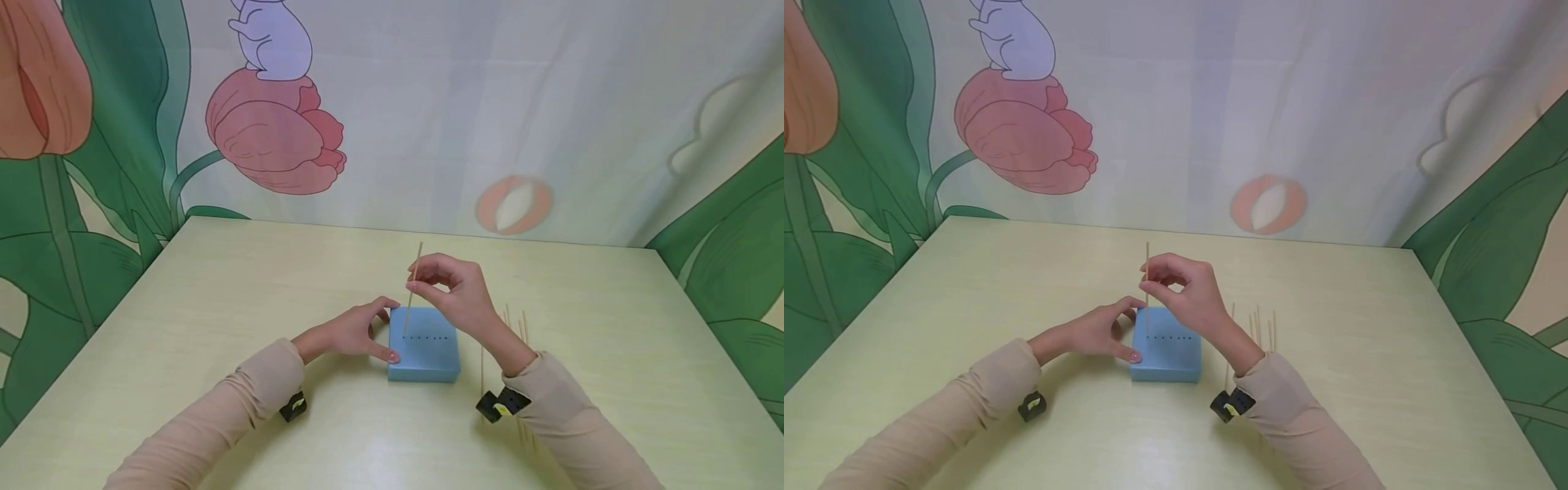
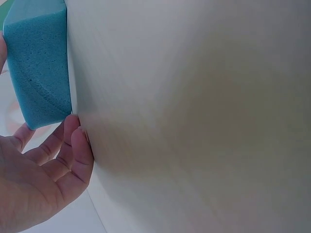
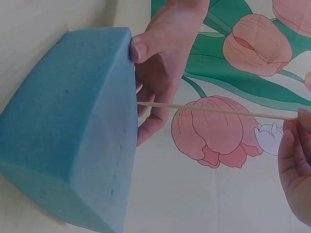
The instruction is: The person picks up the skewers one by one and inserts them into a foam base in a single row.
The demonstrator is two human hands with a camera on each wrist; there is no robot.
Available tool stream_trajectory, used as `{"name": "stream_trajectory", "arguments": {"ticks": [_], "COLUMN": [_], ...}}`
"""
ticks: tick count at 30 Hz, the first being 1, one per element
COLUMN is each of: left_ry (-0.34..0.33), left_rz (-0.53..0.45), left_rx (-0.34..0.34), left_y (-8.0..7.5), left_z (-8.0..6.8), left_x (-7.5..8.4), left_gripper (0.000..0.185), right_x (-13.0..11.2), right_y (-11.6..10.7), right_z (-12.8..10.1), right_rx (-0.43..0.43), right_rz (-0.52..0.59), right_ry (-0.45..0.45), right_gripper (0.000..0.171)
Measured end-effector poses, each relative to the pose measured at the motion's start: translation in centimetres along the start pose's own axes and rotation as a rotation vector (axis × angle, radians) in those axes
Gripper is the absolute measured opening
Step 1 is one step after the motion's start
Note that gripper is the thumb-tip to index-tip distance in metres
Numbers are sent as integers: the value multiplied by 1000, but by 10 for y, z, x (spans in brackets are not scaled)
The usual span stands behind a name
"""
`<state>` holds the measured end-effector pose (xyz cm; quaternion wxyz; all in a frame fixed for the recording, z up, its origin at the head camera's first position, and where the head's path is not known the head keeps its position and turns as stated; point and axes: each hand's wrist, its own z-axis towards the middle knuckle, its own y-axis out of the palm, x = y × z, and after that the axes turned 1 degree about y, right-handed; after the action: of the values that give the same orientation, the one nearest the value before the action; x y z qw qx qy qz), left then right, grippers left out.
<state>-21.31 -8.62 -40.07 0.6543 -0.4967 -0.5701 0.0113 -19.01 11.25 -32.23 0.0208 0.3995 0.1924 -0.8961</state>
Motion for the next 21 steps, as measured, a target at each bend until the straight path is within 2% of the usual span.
{"name": "stream_trajectory", "arguments": {"ticks": [6,16,21], "left_ry": [5,19,22], "left_rz": [1,6,4], "left_rx": [4,8,8], "left_y": [0,1,1], "left_z": [0,0,0], "left_x": [-1,-3,-4], "left_gripper": [82,81,80], "right_x": [3,14,13], "right_y": [2,11,8], "right_z": [-1,-11,-14], "right_rx": [-3,-47,-56], "right_rz": [3,-45,-56], "right_ry": [11,100,142], "right_gripper": [14,9,14]}}
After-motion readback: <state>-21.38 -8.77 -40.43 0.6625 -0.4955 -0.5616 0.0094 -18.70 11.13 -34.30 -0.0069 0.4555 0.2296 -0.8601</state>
